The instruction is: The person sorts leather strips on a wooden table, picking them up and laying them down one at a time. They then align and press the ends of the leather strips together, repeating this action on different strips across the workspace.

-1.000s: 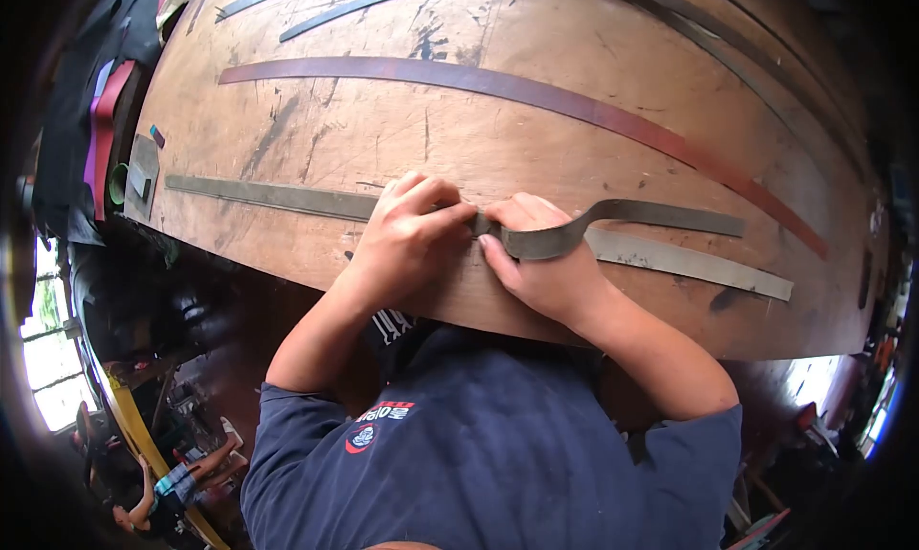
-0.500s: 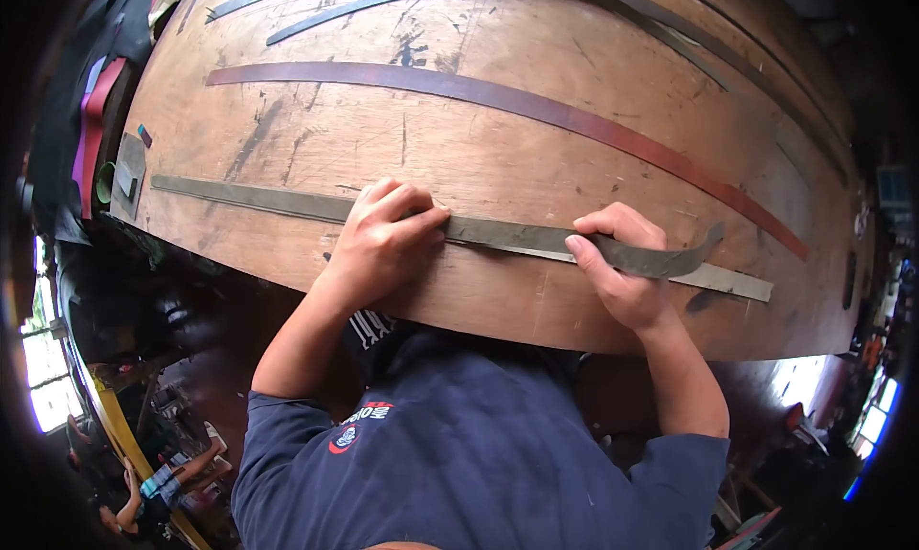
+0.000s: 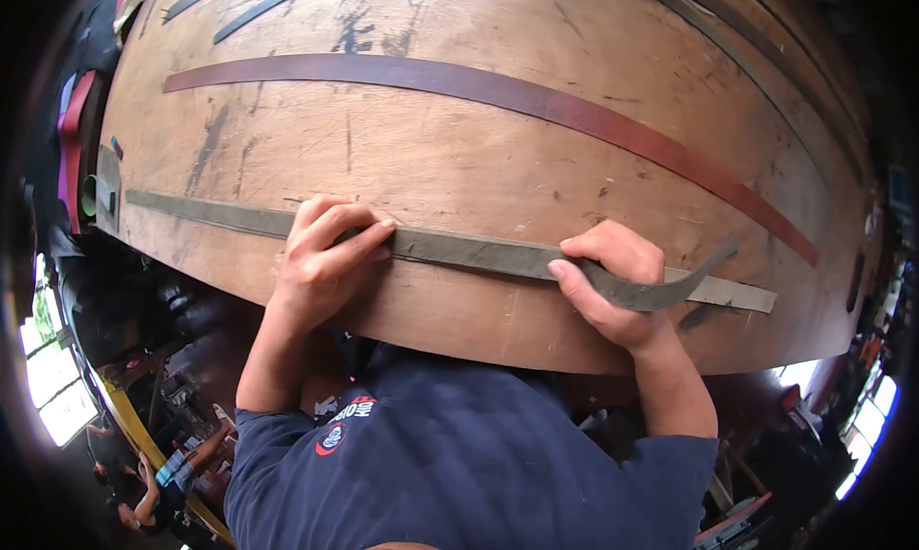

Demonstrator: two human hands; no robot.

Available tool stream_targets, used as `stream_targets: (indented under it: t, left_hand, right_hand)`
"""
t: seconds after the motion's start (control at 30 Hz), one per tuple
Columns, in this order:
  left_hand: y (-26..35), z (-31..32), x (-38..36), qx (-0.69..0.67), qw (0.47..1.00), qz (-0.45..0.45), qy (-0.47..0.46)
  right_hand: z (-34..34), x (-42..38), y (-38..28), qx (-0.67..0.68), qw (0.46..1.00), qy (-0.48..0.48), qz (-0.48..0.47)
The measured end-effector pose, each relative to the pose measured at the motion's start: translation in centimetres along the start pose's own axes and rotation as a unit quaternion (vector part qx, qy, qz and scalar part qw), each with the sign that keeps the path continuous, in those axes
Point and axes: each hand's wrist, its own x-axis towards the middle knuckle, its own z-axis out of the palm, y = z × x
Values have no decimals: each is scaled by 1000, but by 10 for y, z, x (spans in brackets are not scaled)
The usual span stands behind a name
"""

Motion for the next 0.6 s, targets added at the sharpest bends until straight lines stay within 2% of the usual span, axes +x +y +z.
stream_targets:
  t: [0.07, 0.6]
  left_hand:
    - [-5, 2, -2, 2, 1000, 22, -4]
    - [-2, 0, 2, -13, 999, -20, -22]
  right_hand:
    - [1, 2, 1, -6, 1000, -3, 2]
    - [4, 3, 4, -58, 998, -21, -25]
